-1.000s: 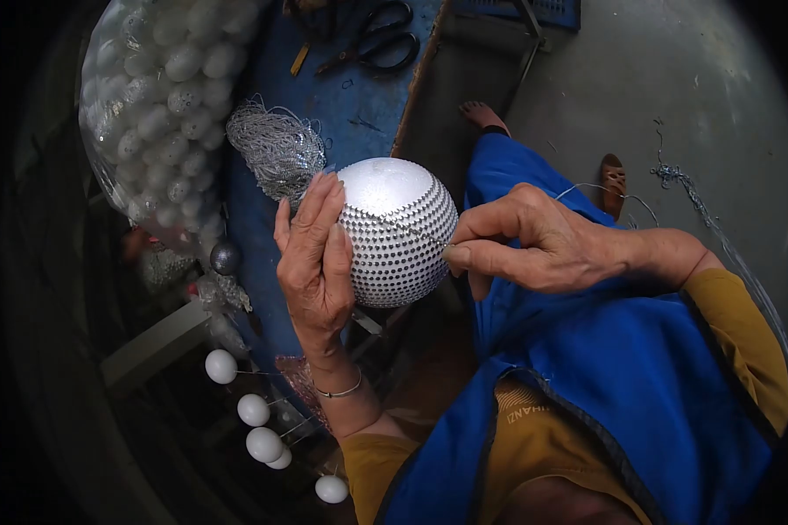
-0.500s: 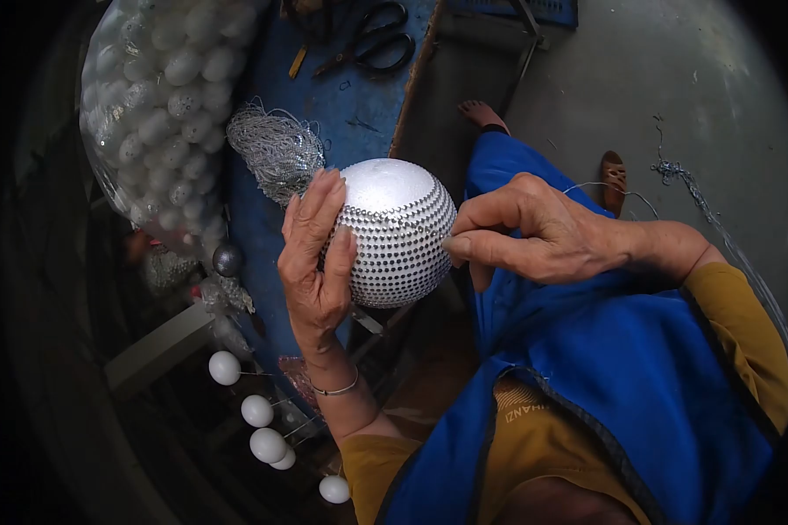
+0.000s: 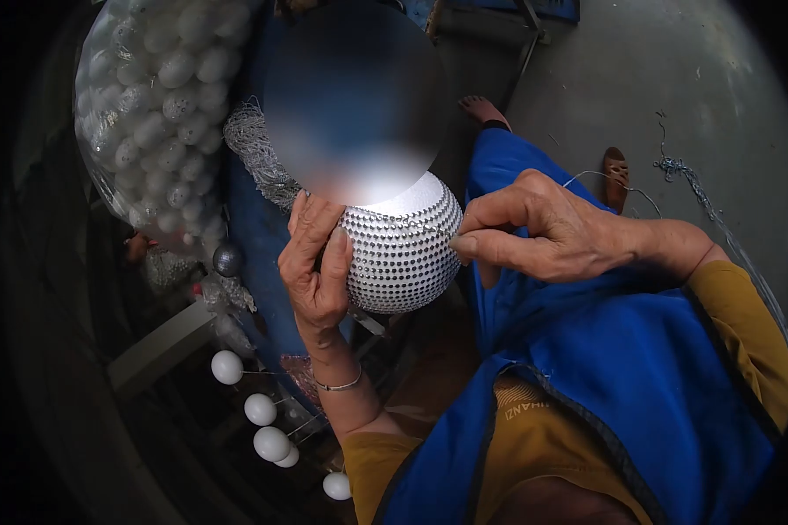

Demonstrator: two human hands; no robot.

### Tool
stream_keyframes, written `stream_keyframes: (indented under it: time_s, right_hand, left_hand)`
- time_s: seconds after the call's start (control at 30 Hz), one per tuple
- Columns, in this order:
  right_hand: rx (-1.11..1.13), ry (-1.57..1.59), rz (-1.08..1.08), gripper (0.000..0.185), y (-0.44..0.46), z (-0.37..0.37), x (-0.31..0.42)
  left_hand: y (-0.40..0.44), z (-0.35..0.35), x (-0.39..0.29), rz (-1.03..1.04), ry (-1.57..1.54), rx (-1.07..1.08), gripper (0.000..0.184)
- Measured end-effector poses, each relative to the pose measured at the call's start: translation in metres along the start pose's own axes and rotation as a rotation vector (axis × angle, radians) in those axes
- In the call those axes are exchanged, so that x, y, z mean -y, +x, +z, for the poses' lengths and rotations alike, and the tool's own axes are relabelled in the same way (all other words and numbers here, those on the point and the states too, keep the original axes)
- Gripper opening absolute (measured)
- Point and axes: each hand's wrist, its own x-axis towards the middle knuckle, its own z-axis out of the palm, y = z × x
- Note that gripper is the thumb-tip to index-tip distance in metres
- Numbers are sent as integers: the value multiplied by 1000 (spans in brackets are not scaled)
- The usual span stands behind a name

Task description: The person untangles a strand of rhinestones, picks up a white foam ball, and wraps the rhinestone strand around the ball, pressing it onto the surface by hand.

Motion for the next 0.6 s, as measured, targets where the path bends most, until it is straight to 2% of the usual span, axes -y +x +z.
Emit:
stream_keyframes:
  time_s: [0.07, 0.13, 0.17, 0.27, 0.4, 0.5, 0.53, 0.6]
  right_hand:
    - [16, 5, 15, 23, 3, 3, 3]
    - [10, -149, -388, 19, 10, 10, 10]
    - [-73, -257, -552, 15, 15, 11, 13]
    - [-28, -330, -670, 14, 28, 1, 35]
    - [94, -528, -543, 13, 18, -16, 33]
    - [141, -451, -343, 16, 9, -20, 16]
    - [142, -451, -343, 16, 7, -21, 14]
    - [134, -323, -112, 20, 4, -21, 6]
  left_hand:
    - [1, -1, 1, 1, 8, 19, 38]
    - [3, 0, -1, 3, 13, 31, 39]
    - [3, 1, -5, -5, 63, 24, 39]
    - [4, 3, -12, 2, 126, -3, 39]
    - [0, 6, -14, -15, 181, -31, 39]
    - [-1, 6, -13, -9, 179, -30, 40]
    - [-1, 7, -12, -10, 179, -30, 40]
    - [-1, 7, -10, -4, 93, -69, 40]
